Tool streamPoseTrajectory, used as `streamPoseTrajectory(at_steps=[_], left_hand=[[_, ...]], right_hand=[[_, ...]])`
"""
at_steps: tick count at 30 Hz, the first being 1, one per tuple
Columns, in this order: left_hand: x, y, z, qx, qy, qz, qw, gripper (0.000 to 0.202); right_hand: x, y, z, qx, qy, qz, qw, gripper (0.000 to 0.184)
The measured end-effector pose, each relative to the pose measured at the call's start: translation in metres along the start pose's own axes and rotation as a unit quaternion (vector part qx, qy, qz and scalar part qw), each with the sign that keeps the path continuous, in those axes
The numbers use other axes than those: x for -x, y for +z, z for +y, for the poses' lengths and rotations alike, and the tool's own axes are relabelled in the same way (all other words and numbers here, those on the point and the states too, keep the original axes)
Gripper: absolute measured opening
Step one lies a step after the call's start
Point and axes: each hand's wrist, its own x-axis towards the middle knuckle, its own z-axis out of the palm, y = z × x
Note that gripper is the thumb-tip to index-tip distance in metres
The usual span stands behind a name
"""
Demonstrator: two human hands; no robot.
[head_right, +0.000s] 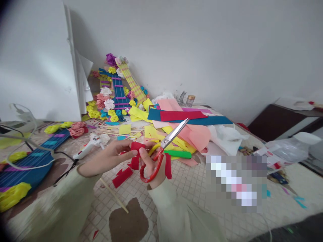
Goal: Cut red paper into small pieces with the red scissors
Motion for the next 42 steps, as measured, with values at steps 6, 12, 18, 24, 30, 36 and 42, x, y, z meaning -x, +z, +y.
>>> streamPoseTrajectory(at_steps=[6, 12, 18, 24, 30, 36, 42], left_hand=[[0.000, 0.000, -0.006, -0.008, 0.001, 0.002, 1.000, 0.028], [-0.001, 0.006, -0.003, -0.005, 0.032, 0.066, 0.997, 0.028], [0.000, 0.000, -0.002, -0.040, 0.039, 0.147, 0.988, 0.027], [0.000, -0.004, -0.004, -0.059, 0.037, 0.194, 0.979, 0.024], [-0.001, -0.004, -0.010, -0.052, 0.019, 0.216, 0.975, 0.023], [-0.002, -0.003, -0.007, 0.036, 0.009, 0.233, 0.972, 0.024], [-0.002, -0.003, -0.008, 0.096, -0.002, 0.234, 0.968, 0.024]], right_hand=[[-0.001, 0.001, -0.003, -0.025, 0.012, 0.026, 0.999, 0.031], [0.005, 0.004, -0.006, -0.035, 0.006, 0.016, 0.999, 0.023], [0.009, 0.006, -0.007, -0.036, 0.077, -0.073, 0.994, 0.024], [0.016, 0.013, -0.016, 0.010, 0.186, -0.160, 0.969, 0.023], [0.018, 0.012, -0.019, 0.022, 0.210, -0.193, 0.958, 0.024], [0.017, 0.013, -0.018, 0.024, 0.214, -0.204, 0.955, 0.023], [0.018, 0.012, -0.018, 0.030, 0.217, -0.215, 0.952, 0.024]])
